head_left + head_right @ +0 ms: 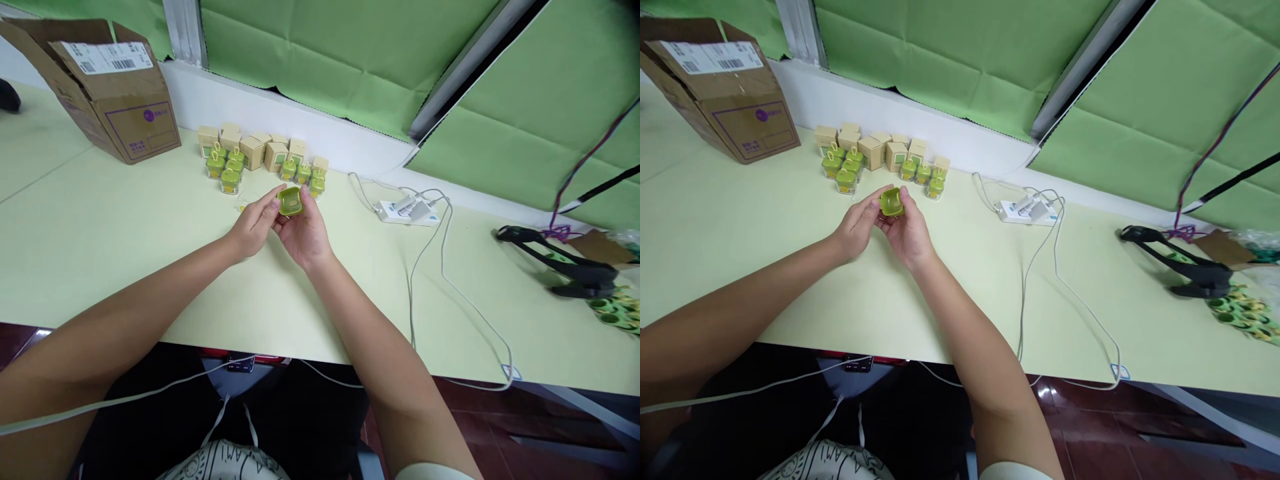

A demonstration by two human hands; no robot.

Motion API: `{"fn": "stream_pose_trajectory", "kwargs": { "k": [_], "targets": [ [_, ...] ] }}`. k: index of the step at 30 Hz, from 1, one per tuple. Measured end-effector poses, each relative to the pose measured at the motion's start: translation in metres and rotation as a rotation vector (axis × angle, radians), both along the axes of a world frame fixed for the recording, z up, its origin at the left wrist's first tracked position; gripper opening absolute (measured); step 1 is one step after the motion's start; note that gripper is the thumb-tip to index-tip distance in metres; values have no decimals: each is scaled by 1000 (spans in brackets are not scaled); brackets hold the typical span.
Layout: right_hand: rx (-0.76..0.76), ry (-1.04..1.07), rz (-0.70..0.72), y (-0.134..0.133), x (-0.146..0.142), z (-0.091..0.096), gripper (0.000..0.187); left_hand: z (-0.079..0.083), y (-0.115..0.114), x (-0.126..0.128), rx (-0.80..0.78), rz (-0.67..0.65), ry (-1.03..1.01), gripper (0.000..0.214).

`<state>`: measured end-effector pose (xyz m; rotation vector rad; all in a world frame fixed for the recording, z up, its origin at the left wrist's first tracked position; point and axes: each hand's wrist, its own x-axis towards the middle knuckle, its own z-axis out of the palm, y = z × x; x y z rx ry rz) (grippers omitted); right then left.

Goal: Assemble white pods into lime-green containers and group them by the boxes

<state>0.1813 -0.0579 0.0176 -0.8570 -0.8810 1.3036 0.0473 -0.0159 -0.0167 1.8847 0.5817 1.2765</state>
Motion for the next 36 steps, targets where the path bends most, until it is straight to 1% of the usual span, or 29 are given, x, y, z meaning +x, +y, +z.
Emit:
{"fn": "stream_pose_trajectory", "kwargs": {
  "k": [3,6,9,14,16,18,20,22,25,28,33,36],
  "targets": [
    [-2,-58,-47,3,2,-1,56,3,2,-1,79,92,-8,64],
    [31,-101,-100,5,3,-4,57,6,2,-2,248,145,63,58],
    [53,-160,-91,5,2,-6,57,8,2,-2,343,197,141,52],
    [26,-197,-79,6,5,-5,52,10,8,-4,318,262,160,34],
    [10,-210,-77,7,7,-5,49,10,12,-6,310,298,162,36],
    [7,-222,-52,7,9,-4,47,9,14,-8,302,315,159,44],
    [22,-222,-22,6,10,-3,47,7,15,-10,284,294,154,52],
    [41,-215,-15,5,10,-3,45,4,16,-11,265,238,148,59],
    [53,-217,-28,5,9,-3,42,0,17,-12,246,172,124,64],
    [57,-211,-54,5,8,-3,38,-1,15,-11,212,146,81,68],
    [31,-156,-101,6,9,-5,36,0,7,-3,39,65,1,71],
    [16,-127,-123,7,10,-7,38,-1,5,1,-25,34,-39,74]
  ]
}}
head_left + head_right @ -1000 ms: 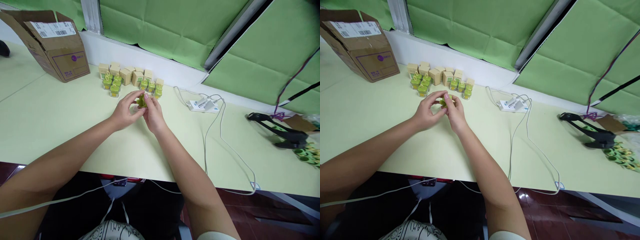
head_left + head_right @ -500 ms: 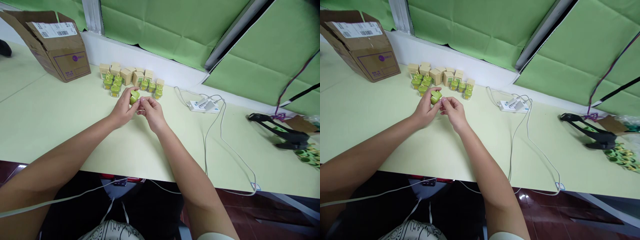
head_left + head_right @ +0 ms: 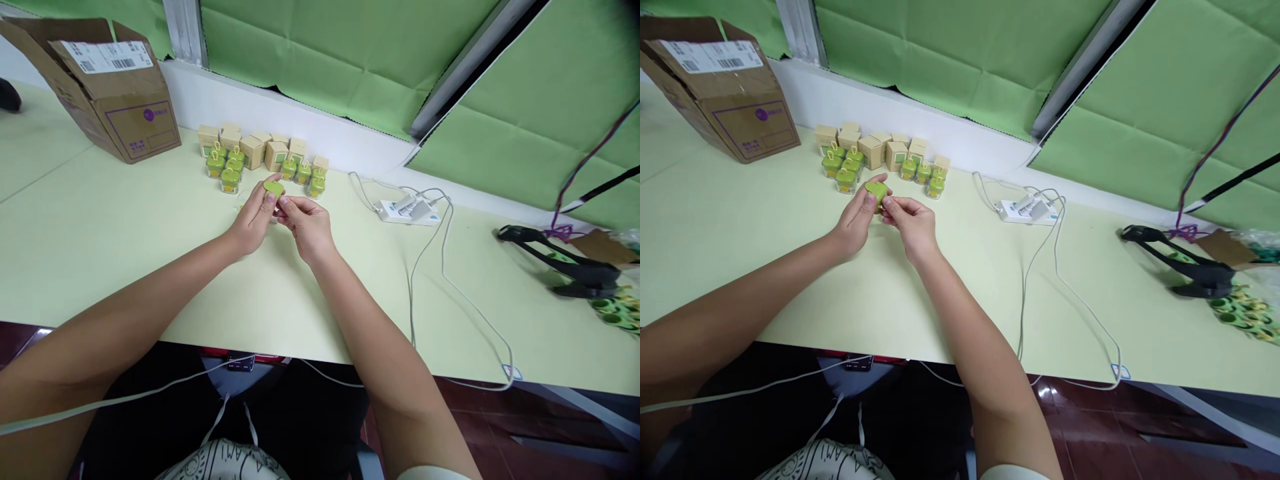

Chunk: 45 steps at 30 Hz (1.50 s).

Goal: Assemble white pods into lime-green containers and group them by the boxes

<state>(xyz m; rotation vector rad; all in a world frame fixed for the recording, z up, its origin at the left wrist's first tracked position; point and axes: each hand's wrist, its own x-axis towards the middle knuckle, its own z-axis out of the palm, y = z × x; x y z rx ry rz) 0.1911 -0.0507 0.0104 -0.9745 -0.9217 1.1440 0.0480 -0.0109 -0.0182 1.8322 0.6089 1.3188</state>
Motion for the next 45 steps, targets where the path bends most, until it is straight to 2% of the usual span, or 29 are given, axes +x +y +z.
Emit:
{"fn": "stream_pose_trajectory", "kwargs": {
  "k": [7,13,18,27,30,35,41,45],
  "targets": [
    [11,37,-66,1,-3,-4,41,-6,5,5,-74,-53,-28,77],
    [77,-15,17,-1,-4,-3,45,-2,9,2,-92,8,-74,78],
    [86,-47,-2,2,0,-6,47,1,3,1,-127,-2,-41,79],
    [78,-94,-50,9,5,-11,54,-1,1,8,-283,-155,-147,81],
    [86,-167,-88,10,9,-8,52,1,1,10,-285,-143,-171,77],
    [80,-202,-194,15,17,-6,49,9,4,7,-236,-10,-164,59],
    [74,-149,-145,18,22,-9,46,13,8,3,-304,-3,-227,40],
    [62,-125,-99,17,23,-9,50,17,3,3,-320,-50,-197,38]
  ]
}}
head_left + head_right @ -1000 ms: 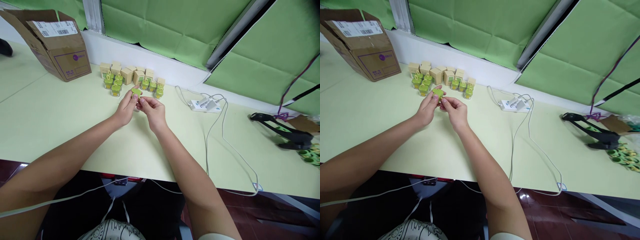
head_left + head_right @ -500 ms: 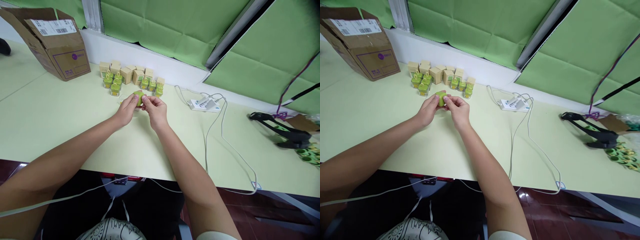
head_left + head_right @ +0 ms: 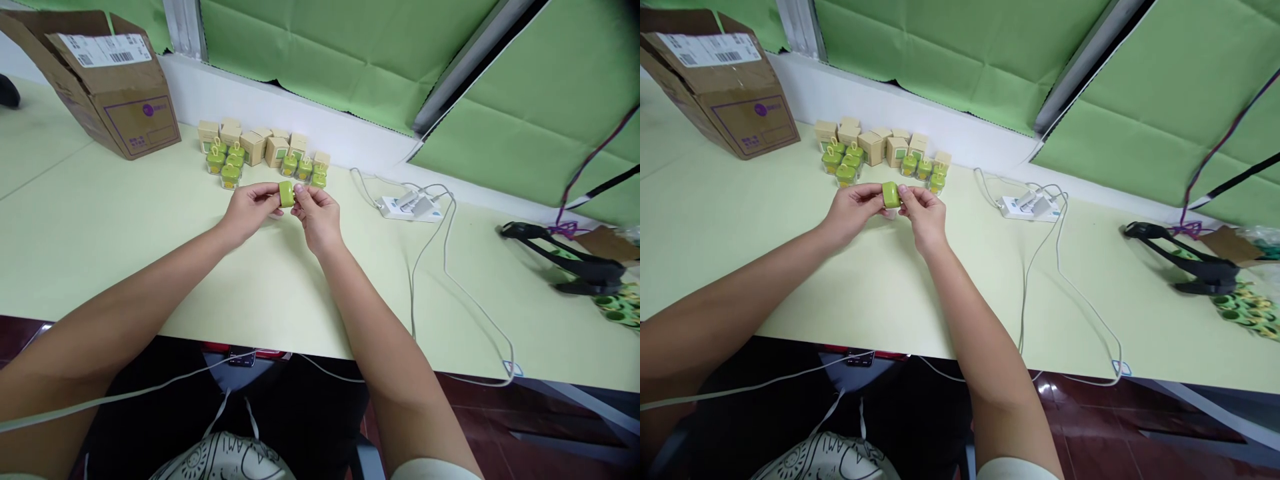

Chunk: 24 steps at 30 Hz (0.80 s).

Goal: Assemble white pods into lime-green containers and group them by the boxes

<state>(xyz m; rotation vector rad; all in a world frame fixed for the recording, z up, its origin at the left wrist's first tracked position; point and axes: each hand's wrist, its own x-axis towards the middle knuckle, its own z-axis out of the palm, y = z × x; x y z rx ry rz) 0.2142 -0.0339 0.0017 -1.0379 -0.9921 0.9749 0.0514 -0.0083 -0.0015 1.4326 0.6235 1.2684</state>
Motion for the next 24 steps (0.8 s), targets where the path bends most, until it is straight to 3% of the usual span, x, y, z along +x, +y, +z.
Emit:
{"fn": "stream_pose_trajectory", "kwargs": {
  "k": [5,12,18,24],
  "targets": [
    [-10,-5,44,-7,-6,5,58,4,-3,1,53,56,14,46],
    [53,-79,167,-11,-14,5,71,-1,-1,5,233,191,57,40],
    [71,-120,121,-10,-13,5,76,-4,-1,4,281,213,98,26],
    [40,-171,92,-15,-16,12,67,-1,-5,0,336,282,205,20]
  ]
}}
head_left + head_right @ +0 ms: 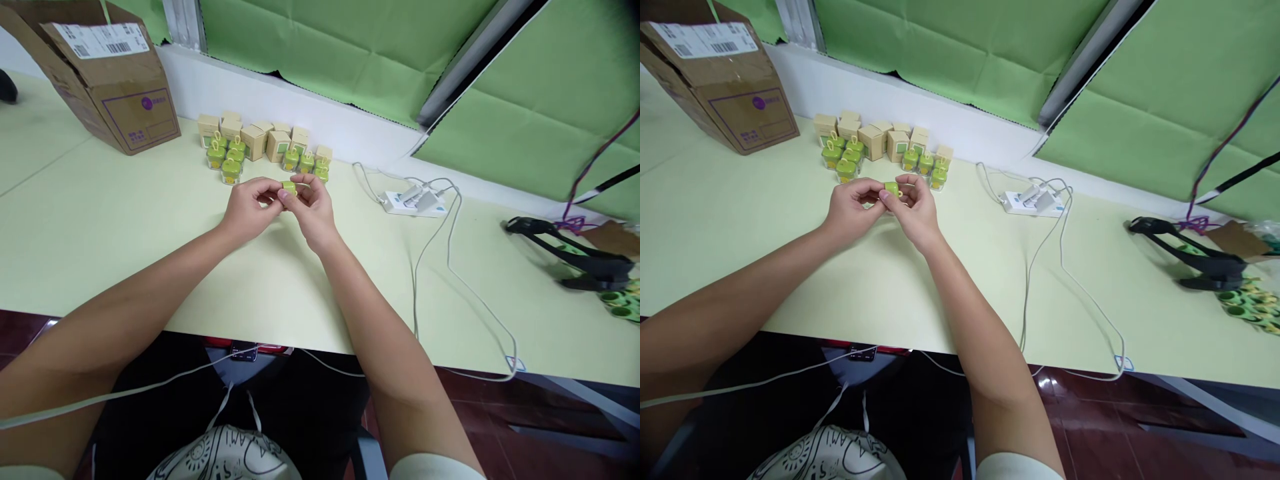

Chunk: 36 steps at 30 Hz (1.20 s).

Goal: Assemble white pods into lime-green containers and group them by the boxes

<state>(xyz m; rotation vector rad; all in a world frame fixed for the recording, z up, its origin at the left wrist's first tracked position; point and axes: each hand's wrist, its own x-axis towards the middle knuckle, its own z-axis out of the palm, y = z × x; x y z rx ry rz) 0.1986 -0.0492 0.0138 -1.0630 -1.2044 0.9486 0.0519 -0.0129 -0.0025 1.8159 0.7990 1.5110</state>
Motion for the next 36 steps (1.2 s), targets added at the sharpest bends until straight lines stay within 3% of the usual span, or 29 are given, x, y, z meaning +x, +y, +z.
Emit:
{"fn": "stream_pose_trajectory", "kwargs": {
  "k": [8,15,20,29,36],
  "targets": [
    [23,-101,77,1,15,-1,67,-5,0,-3,107,2,117,9],
    [-59,-72,127,-7,28,-12,66,-11,-2,-1,214,-23,260,11],
    [-94,-17,151,-6,32,-13,63,-9,-1,-3,173,-16,254,8],
    [-244,217,-129,10,40,-26,20,-9,1,-4,156,-12,244,12],
    [-317,104,-204,6,34,-21,16,-9,1,-6,173,-11,248,11]
  ]
}}
